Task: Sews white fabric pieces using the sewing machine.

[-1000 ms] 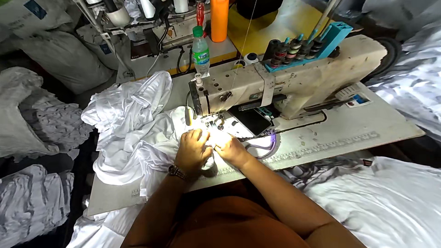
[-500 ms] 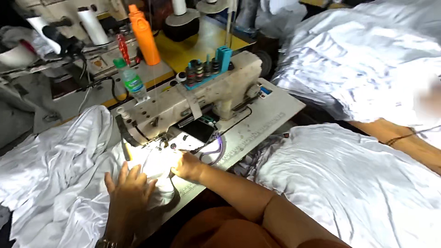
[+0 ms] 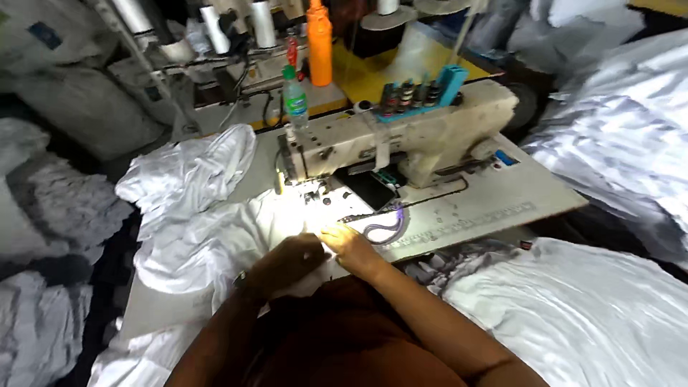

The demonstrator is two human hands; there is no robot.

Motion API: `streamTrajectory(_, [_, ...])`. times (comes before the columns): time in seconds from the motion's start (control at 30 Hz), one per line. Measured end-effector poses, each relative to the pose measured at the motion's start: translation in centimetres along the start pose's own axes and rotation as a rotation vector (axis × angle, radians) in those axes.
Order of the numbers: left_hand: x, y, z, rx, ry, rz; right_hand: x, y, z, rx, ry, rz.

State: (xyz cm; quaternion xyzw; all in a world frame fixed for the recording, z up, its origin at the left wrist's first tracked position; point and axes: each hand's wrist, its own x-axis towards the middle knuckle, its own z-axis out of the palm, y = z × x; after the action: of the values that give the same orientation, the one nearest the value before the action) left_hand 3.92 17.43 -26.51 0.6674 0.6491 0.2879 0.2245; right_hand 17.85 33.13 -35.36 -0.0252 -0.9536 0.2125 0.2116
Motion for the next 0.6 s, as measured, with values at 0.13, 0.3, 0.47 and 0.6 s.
streamTrajectory(0.13, [0.7, -6.1, 4.4, 0.404, 0.270, -0.210, -0.5, 0.2, 0.4, -0.026, 0.015, -0.018])
streamTrajectory(0.3, [0.4, -6.9, 5.1, 0.528, 0.346, -0.156, 0.1, 0.5, 0.4, -0.057, 0.026, -0.023])
streamTrajectory(0.47, [2.1, -9.5, 3.4, 0.560, 0.382, -0.118, 2.9, 1.9, 1.2, -0.104, 0.051, 0.003])
streamTrajectory(0.6, [3.3, -10.5, 2.1, 0.592, 0.384, -0.152, 4.5, 2.8, 1.8, -0.123, 0.030, 0.014])
